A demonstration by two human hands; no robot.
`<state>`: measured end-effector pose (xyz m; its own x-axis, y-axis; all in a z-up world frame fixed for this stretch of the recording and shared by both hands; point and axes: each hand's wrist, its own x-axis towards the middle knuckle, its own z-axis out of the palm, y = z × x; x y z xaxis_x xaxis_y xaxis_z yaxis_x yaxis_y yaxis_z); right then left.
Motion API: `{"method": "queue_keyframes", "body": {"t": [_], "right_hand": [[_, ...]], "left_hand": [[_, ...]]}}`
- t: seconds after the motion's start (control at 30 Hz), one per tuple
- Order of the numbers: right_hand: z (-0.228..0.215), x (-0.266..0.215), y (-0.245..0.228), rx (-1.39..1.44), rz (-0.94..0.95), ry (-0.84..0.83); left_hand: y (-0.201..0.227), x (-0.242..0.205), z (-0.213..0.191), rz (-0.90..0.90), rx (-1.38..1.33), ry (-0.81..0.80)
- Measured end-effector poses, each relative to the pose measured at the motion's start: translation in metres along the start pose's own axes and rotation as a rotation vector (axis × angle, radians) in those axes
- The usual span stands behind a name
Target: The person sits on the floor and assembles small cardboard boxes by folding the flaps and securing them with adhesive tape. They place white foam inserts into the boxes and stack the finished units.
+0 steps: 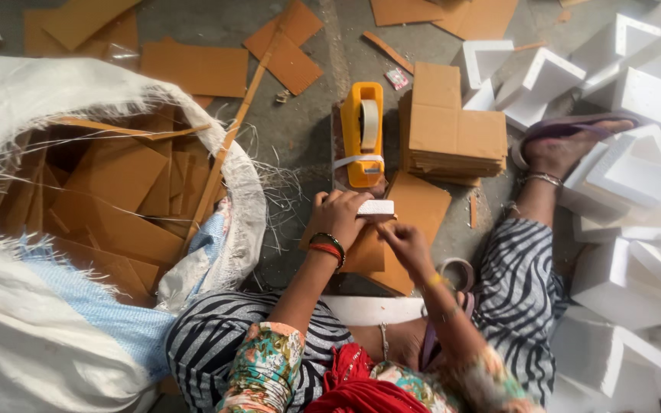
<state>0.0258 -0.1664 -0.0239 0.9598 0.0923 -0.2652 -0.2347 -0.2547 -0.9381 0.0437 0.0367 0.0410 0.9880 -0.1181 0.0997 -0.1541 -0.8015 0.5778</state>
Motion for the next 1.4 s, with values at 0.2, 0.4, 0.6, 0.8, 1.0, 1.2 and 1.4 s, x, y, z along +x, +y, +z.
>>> {"method": "queue_keyframes", "body": {"t": [0.2,0.4,0.6,0.8,1.0,1.2,1.4], "right_hand": [[-0.011,0.024,-0.022,-1.007,-0.095,0.022],[-0.018,0.049,-0.047,0.149,-0.15,-0.441],[-0.001,0.123,-0.035,-0.017,0.171,-0.295],[-0.038,0.088,0.012,-0.167,0.126,-0.481],[-0.062,0.019,0.038,0.2,-0.036,-0.293],[-0.045,-0.023,-0.014,0.215,-0.028,-0.067],[-0.024,0.003,-0.055,-0.354,-0.448,-0.045]], "left_hand": [[0.0,-0.009,0.0,0.057,0.032,0.042],[0.005,-0.016,0.001,0.032,0.015,0.052],[0.001,-0.005,0.003,0.035,0.092,0.031],[0.004,-0.024,0.015,0.252,0.116,0.134],[0.028,-0.045,-0.003,0.517,0.032,0.228],[0.011,-0.035,-0.048,0.083,-0.253,0.412],[-0.014,-0.024,-0.056,-0.024,-0.33,0.191]]}}
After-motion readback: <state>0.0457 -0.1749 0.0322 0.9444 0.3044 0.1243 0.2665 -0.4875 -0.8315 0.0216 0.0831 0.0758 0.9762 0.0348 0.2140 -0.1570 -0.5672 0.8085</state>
